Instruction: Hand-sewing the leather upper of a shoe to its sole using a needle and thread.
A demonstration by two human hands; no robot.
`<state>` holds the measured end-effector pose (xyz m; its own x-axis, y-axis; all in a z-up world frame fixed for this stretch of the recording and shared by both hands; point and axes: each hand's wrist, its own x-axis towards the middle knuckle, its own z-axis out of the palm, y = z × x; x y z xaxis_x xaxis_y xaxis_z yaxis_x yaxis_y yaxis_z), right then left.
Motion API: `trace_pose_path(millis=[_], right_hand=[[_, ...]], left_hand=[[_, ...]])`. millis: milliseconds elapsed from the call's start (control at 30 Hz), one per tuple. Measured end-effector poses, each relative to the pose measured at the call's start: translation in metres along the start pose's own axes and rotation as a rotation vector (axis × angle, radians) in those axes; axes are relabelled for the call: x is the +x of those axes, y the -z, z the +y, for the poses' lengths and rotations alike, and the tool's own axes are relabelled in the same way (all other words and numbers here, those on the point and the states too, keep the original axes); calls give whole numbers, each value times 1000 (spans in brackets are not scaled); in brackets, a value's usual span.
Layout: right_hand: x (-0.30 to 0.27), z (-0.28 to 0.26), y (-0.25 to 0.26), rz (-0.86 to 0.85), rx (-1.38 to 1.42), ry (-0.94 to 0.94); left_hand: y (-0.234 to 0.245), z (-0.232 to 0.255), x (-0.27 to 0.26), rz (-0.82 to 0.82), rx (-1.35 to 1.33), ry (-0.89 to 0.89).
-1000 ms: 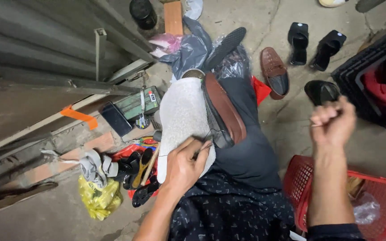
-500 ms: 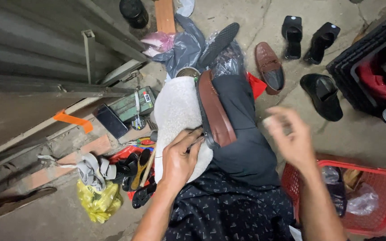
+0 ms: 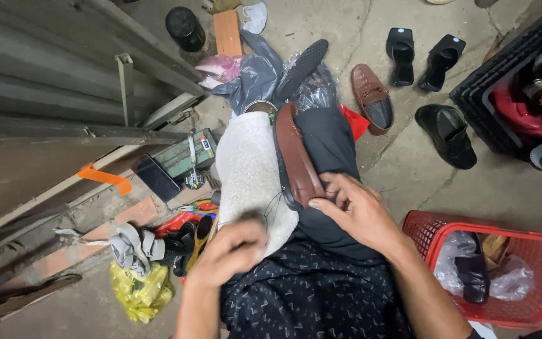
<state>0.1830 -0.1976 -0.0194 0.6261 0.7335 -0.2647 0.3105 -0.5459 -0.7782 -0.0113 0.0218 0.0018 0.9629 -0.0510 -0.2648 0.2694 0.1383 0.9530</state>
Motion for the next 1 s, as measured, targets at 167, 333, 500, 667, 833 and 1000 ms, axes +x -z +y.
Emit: trace_pose_path(millis=[167, 333, 500, 667, 833, 1000], right_hand=[[-6, 5, 24, -94, 98, -91], [-3, 28, 27, 82, 514, 89], [16, 11, 14, 37, 1604, 184], [35, 40, 1, 46, 1720, 5], [50, 58, 2, 198, 1660, -236], [57, 103, 0, 279, 1666, -306]], left_hand=[[45, -45, -101, 307, 213, -61], [100, -104, -198, 1038, 273, 648], [114, -110, -200, 908, 858, 1483], [52, -94, -94, 1117, 904, 457], [-24, -11, 13, 677, 663, -98], [-47, -5, 40, 506, 585, -35]])
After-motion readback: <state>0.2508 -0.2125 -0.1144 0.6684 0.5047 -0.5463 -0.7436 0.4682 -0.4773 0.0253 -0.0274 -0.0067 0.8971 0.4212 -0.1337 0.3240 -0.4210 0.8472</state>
